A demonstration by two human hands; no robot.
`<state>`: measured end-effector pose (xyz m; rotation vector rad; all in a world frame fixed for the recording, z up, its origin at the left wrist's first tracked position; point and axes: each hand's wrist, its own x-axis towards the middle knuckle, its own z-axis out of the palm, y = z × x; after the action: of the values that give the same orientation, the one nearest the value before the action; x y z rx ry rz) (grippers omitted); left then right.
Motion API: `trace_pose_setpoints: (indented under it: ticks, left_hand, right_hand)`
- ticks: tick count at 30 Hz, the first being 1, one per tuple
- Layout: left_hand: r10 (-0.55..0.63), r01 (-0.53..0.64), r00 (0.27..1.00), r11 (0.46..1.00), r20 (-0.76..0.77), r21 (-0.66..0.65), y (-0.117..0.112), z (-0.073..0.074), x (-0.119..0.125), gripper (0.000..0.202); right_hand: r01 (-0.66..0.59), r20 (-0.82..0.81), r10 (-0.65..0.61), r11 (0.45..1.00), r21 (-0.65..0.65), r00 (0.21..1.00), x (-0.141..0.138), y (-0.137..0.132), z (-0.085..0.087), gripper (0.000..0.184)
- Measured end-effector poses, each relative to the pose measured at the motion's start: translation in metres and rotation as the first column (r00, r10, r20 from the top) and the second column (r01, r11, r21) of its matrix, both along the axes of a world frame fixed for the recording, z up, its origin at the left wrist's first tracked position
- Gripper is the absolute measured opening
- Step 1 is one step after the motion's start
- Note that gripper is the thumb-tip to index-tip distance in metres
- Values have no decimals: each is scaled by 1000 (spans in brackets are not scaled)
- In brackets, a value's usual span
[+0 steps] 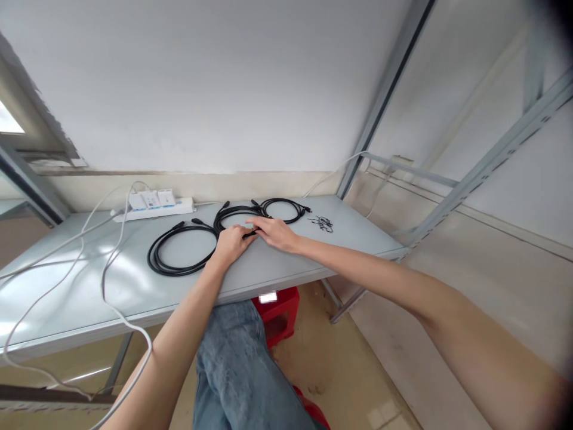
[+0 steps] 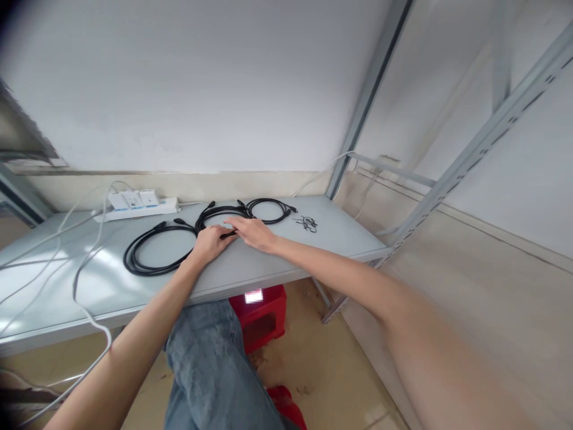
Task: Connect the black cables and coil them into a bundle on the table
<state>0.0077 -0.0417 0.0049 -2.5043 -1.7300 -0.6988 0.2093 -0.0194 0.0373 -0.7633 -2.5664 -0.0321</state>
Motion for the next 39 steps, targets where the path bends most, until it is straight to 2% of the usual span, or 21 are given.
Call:
trace_pose_setpoints:
  ticks: [2,6,10,14,16,21,26,30,33,35,37,39]
  left_hand:
    - [11,-11,1000,1000,-9,-4,0,0,0,39]
    - [49,-51,998,998,-48,-23,-2,2,1,36]
    - [69,-71,996,997,-58,-22,-2,3,3,34]
    - [65,-65,998,998,-7,4,0,0,2,34]
    - [31,-32,999,999,29,10,0,0,2,32]
    - [-14,13,998,1000,54,27,0,0,1,36]
    - [1,-2,1000,999,23,34,1,-1,1,40]
    - [-7,7,1000,1000,5,27,-1,0,1,40]
    - [-15,15,1000,1000,-7,25,-2,2,2,43]
    - [-22,22,1000,999,-5,29,-3,3,2,47]
    - [-27,26,1000,999,4,31,-3,3,2,50]
    - [-27,26,1000,999,4,30,-4,3,3,50]
  right_hand:
    - [-13,184,-16,988,151,983,4,2,2,49]
    - [-171,455,-15,916,364,890,6,8,14,48]
    - [-255,560,-35,866,430,827,-3,11,29,49]
    - [-220,631,-94,890,400,770,-14,5,44,47]
    - [-172,627,-97,919,355,773,-19,1,49,44]
    - [32,491,-123,981,189,863,-25,-5,50,49]
    - [241,318,-233,970,12,919,-30,-4,46,62]
    - [260,206,-214,938,-230,955,-31,2,48,58]
    - [241,131,-206,892,-383,970,-28,8,48,56]
    - [273,82,-268,831,-485,960,-27,11,45,51]
    - [330,38,-379,748,-576,924,-29,12,42,45]
    - [389,21,-510,628,-674,860,-32,14,39,41]
